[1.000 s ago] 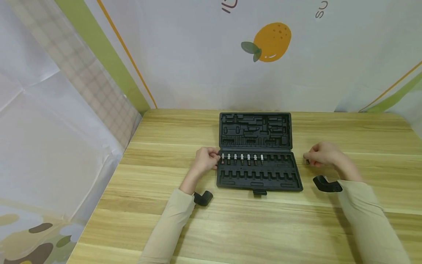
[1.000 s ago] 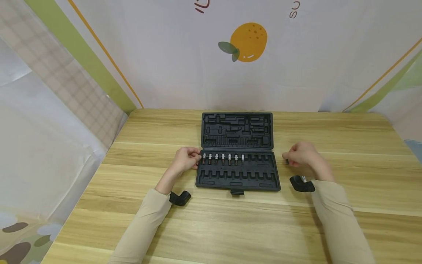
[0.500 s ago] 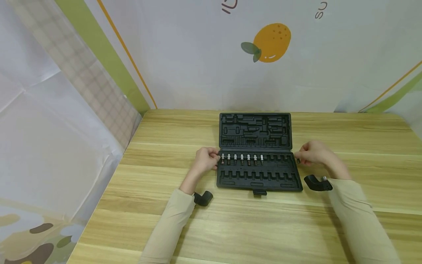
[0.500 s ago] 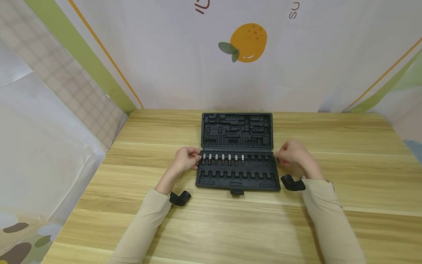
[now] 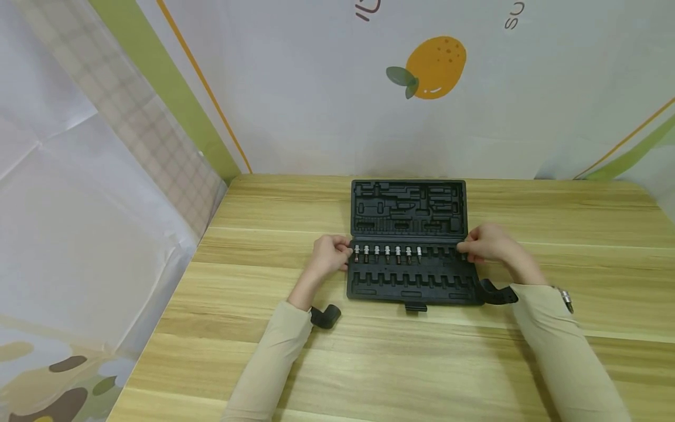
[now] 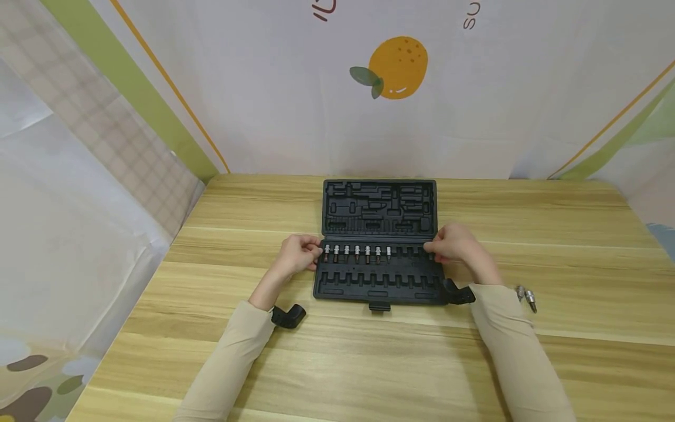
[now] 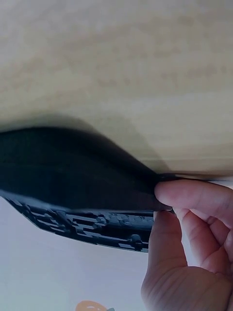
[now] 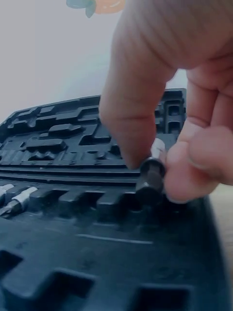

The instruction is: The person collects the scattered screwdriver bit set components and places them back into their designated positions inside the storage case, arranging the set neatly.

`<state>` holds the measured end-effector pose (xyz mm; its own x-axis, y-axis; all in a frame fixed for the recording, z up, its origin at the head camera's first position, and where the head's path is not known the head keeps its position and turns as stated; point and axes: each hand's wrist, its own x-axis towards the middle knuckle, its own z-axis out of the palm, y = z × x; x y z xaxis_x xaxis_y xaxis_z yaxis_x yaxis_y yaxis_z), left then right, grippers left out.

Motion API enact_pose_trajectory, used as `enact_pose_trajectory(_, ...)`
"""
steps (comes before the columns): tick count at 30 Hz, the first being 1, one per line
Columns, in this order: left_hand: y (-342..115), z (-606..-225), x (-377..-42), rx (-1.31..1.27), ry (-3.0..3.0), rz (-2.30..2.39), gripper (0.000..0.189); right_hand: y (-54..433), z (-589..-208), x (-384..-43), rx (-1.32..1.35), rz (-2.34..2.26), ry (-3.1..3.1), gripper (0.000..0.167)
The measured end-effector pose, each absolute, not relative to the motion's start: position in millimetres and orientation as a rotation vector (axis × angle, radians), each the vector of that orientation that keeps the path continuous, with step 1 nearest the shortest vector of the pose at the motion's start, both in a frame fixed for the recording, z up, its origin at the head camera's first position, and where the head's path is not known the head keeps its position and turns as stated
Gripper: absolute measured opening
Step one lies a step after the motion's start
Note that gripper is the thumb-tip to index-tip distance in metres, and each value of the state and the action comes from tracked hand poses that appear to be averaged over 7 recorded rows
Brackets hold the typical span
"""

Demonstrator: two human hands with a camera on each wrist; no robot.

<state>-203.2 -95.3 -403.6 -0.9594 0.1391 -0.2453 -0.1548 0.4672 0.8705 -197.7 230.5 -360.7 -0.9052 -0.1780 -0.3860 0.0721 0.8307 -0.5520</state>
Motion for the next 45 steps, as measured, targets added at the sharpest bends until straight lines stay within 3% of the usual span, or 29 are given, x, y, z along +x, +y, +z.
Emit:
enact_pose_trajectory(23,-94,-402,-203,-0.036,2.427,1.487,0.022,189,-366,-205,-0.095,-0.82,2.564,0.026)
enact_pose_trajectory(45,-96,-406,-204,-0.027,2.417,1.491,0.023,182,-364,-213,-0.099,-0.776,2.524,0.029)
